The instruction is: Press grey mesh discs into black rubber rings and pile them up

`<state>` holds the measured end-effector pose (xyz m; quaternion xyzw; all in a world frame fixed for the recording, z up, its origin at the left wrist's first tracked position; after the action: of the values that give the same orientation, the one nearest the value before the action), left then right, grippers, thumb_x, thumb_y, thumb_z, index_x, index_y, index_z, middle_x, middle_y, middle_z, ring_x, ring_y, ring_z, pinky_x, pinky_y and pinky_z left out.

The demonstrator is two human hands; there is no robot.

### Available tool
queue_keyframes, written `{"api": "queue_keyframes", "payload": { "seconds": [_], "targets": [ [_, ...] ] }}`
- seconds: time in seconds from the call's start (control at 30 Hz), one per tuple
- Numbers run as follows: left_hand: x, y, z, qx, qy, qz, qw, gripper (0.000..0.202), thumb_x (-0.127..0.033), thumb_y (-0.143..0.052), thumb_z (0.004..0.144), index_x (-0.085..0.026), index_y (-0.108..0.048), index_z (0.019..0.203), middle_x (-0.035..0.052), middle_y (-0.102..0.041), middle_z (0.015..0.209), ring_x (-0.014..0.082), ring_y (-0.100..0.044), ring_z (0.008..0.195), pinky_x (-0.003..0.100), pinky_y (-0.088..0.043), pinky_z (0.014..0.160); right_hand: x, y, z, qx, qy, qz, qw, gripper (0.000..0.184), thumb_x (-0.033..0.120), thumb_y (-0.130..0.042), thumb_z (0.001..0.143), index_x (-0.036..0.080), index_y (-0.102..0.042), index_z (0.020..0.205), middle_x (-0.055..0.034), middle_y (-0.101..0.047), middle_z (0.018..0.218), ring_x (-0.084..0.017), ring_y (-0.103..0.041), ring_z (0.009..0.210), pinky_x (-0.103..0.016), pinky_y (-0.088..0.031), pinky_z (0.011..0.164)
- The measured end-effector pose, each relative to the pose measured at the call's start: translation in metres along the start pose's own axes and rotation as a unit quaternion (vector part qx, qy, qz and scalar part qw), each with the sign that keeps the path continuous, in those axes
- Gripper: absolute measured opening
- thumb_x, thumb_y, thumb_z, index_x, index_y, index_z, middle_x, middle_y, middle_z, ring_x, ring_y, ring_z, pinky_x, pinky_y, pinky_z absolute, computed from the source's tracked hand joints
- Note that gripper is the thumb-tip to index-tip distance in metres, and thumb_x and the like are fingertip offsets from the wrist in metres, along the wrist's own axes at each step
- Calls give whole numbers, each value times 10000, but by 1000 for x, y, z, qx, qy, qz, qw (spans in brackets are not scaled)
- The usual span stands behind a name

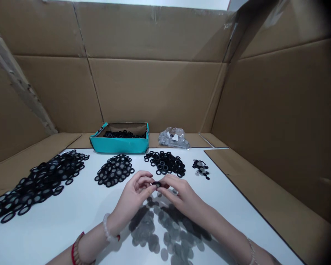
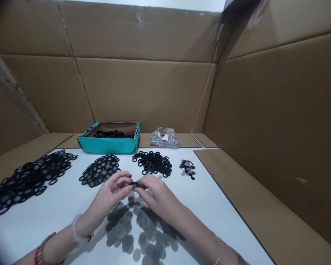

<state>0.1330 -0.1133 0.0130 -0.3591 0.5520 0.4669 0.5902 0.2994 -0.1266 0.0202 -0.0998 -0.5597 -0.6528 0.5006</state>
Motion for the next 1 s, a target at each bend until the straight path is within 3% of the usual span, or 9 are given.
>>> {"api": "queue_keyframes", "payload": {
  "seconds": [0.13, 0.27, 0.33, 0.43, 0.57, 0.77, 1.0],
  "targets": [
    [-7, 5, -4, 29, -95, 137, 986, 236, -154, -522, 814, -224, -470, 1034, 16, -570, 917, 165, -540, 891, 297, -415, 817, -1, 0, 0, 19, 18, -9, 1000, 174, 192, -465, 901, 192, -470, 727, 7, -504, 739, -144, -484, 742, -249, -372, 664],
    [-15, 6, -6, 50, -136, 243, 959, 216, -87, -450, 819, -217, -502, 984, 25, -543, 927, 171, -511, 897, 299, -396, 805, 3, -2, -1, 29, 15, 0, 999, 216, 159, -485, 872, 188, -415, 669, 23, -462, 691, -134, -453, 700, -239, -350, 632],
    [-16, 5, -6, 35, -128, 233, 963, 187, -99, -451, 823, -217, -498, 960, 22, -539, 923, 167, -501, 885, 294, -391, 796, 5, -3, -2, 3, 0, 16, 1000, 242, 175, -478, 876, 186, -396, 649, 29, -438, 673, -126, -435, 670, -236, -341, 618],
    [-14, 3, -3, 0, -82, 139, 987, 132, -157, -491, 821, -212, -482, 940, 12, -540, 883, 152, -507, 811, 273, -408, 741, 6, -6, -3, -26, -27, 50, 998, 230, 217, -450, 897, 188, -407, 673, 30, -429, 675, -116, -419, 634, -231, -332, 585],
    [-7, 3, 0, 20, 1, 17, 1000, 154, -264, -538, 805, -193, -480, 929, 20, -544, 845, 160, -539, 798, 259, -433, 686, 2, -8, -1, -13, -31, 61, 998, 119, 251, -460, 899, 190, -472, 797, 12, -475, 742, -128, -447, 675, -238, -356, 612],
    [-6, 8, 0, 50, -28, 61, 997, 195, -248, -543, 809, -203, -469, 983, 15, -534, 852, 156, -534, 820, 277, -429, 759, 0, -2, 0, 5, -31, 39, 999, 145, 302, -438, 913, 194, -498, 838, -8, -515, 790, -146, -469, 711, -251, -372, 633],
    [-9, 4, -3, 38, -55, 97, 993, 161, -169, -507, 814, -208, -476, 968, 11, -537, 843, 149, -515, 794, 263, -417, 738, 7, -3, 0, 24, 20, 5, 1000, 221, 213, -419, 909, 193, -392, 691, 12, -440, 709, -141, -426, 697, -255, -349, 640]
  ]
}}
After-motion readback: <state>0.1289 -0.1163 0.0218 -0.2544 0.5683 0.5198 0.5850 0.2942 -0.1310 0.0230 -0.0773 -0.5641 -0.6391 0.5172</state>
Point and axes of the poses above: each hand's wrist, its own z-axis towards the middle knuckle, its own y-axis out of the back of the hand, x = y × z, the point moved 1 cm from there along z, towards the middle knuckle
